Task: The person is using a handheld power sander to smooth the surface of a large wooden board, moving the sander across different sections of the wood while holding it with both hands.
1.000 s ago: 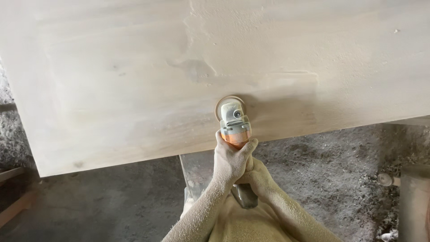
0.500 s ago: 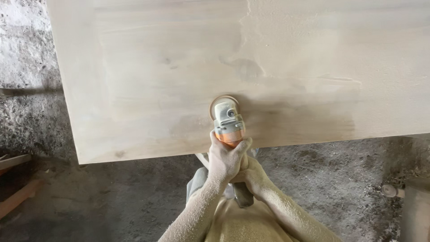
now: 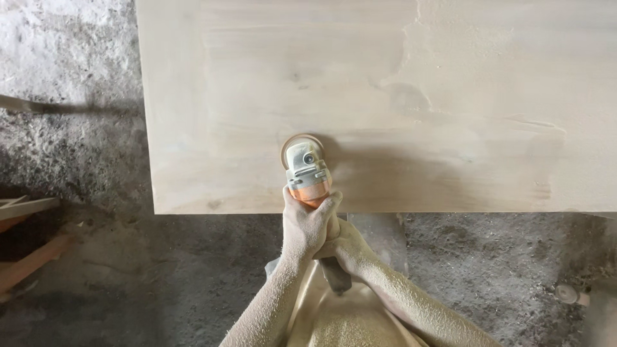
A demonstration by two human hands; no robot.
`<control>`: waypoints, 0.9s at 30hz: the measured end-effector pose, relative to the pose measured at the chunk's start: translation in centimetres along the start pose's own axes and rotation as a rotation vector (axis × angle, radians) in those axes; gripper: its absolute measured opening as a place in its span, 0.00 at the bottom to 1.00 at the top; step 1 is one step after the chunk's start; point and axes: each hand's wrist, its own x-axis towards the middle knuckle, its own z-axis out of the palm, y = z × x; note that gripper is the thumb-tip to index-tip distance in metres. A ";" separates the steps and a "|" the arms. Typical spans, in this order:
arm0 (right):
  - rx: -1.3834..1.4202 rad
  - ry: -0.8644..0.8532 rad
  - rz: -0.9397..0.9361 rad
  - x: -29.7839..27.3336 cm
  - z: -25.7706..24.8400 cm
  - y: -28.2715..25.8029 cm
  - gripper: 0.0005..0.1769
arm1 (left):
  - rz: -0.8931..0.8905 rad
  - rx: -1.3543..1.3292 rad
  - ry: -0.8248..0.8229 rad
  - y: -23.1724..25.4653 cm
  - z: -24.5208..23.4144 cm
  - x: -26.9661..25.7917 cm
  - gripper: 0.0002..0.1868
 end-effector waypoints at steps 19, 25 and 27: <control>0.198 0.174 0.005 -4.0 -9.9 2.9 0.23 | 0.063 0.101 -0.217 3.4 11.6 -2.5 0.37; 0.328 0.237 -0.055 -6.3 -15.7 5.6 0.22 | 0.040 0.151 -0.344 4.9 18.1 -4.6 0.37; 0.389 0.237 -0.091 -7.0 -17.4 6.1 0.22 | 0.056 0.145 -0.366 5.3 20.2 -5.1 0.38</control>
